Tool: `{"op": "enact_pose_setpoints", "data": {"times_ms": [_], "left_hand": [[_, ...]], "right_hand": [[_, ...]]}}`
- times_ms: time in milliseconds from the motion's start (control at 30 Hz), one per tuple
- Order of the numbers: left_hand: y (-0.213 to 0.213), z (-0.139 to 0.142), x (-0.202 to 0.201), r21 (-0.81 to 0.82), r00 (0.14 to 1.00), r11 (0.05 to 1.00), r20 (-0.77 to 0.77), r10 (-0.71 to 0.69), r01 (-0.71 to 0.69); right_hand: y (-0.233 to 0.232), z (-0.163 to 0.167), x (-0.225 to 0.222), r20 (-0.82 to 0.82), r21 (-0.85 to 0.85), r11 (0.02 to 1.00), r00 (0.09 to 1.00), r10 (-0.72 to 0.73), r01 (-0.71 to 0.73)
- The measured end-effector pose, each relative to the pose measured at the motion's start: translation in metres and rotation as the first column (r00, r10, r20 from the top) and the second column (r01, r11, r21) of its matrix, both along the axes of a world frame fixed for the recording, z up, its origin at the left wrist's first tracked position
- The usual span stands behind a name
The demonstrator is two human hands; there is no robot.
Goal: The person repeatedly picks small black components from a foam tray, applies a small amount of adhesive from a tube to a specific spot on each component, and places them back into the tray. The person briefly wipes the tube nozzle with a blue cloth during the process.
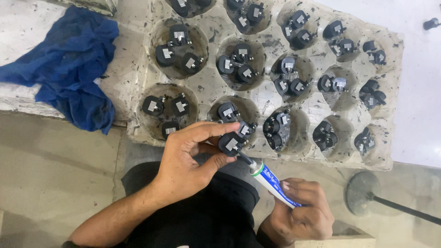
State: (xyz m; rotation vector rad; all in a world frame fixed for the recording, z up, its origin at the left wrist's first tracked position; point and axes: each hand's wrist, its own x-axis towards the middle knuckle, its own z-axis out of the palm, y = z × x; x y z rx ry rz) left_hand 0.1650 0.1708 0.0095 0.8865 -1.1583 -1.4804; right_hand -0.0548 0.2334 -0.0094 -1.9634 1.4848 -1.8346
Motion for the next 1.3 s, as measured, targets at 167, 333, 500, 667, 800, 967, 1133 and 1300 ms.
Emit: {"op": "enact_pose_setpoints", "data": {"times_ms": [167, 333, 500, 667, 800, 967, 1133, 1300], "left_hand": [[0.002, -0.001, -0.003, 0.005, 1.000, 1.000, -0.002, 0.004, -0.004], [0.007, -0.008, -0.010, 0.039, 0.999, 0.999, -0.048, 0.015, -0.013], [0.012, -0.021, -0.018, 0.123, 0.975, 0.991, -0.218, -0.032, 0.060], [0.020, -0.028, -0.024, 0.129, 0.885, 0.982, -0.461, -0.064, 0.138], [0.022, -0.029, -0.022, 0.135, 0.860, 0.962, -0.489, -0.142, 0.236], [0.024, -0.029, -0.026, 0.196, 0.869, 0.945, -0.473, -0.143, 0.262], [0.025, -0.030, -0.026, 0.204, 0.867, 0.942, -0.479, -0.141, 0.266], [0.025, -0.035, -0.028, 0.199, 0.854, 0.945, -0.504, -0.129, 0.260]], "right_hand": [[0.003, 0.000, -0.003, -0.024, 0.012, 1.000, 1.000, -0.011, 0.011], [0.004, 0.001, -0.009, -0.017, 0.005, 1.000, 1.000, 0.026, -0.025], [0.010, 0.002, -0.013, -0.038, 0.047, 0.999, 0.999, 0.023, -0.021], [0.009, -0.013, -0.006, 0.265, -0.036, 0.995, 0.960, -0.084, 0.097], [0.008, -0.020, -0.009, 0.308, -0.113, 0.988, 0.949, -0.067, 0.106], [0.009, -0.018, -0.014, 0.185, -0.096, 0.994, 0.982, -0.038, 0.057], [0.008, -0.016, -0.014, 0.166, -0.097, 0.995, 0.986, -0.024, 0.041], [0.007, -0.012, -0.016, 0.106, -0.085, 0.995, 0.994, -0.041, 0.050]]}}
